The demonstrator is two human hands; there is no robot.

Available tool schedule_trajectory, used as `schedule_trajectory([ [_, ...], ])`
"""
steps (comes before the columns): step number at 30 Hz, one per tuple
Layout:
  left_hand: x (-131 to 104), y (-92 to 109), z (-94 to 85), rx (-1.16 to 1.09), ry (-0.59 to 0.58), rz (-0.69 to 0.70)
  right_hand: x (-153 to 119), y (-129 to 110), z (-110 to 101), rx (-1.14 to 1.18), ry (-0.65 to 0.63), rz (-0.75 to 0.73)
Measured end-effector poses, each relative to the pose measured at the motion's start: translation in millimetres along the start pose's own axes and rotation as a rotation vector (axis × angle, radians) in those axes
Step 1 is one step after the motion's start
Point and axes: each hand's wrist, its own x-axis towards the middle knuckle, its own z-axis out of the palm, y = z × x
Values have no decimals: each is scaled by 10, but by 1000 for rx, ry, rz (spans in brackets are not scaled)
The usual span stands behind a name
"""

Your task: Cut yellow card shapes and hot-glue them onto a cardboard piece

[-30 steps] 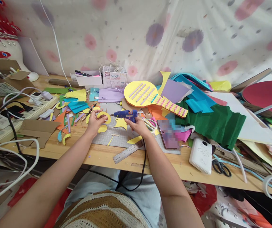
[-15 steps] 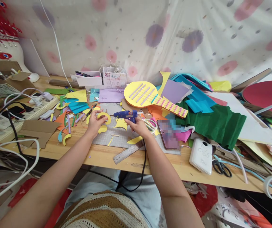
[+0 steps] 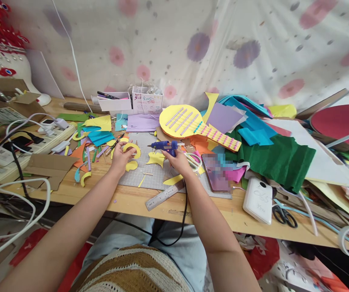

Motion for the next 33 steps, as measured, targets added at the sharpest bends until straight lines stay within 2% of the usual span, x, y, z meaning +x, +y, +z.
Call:
schedule_trajectory([
  [2, 5, 11, -4, -17, 43, -11, 34, 35, 3, -25, 57, 35],
  [5, 14, 9, -7, -27, 75, -17, 62, 70, 2, -21, 75, 55],
  [14, 23, 15, 8, -63, 62, -69, 88, 129, 104, 147, -9, 6],
  [20, 82, 34, -40, -206, 129, -104, 157, 238, 167, 141, -18, -5],
  [29, 91, 21, -54, -191, 22, -147, 158, 226, 194, 192, 10, 37],
  [33, 87, 29, -40, -197, 30, -145, 158, 214, 185, 103, 59, 13],
])
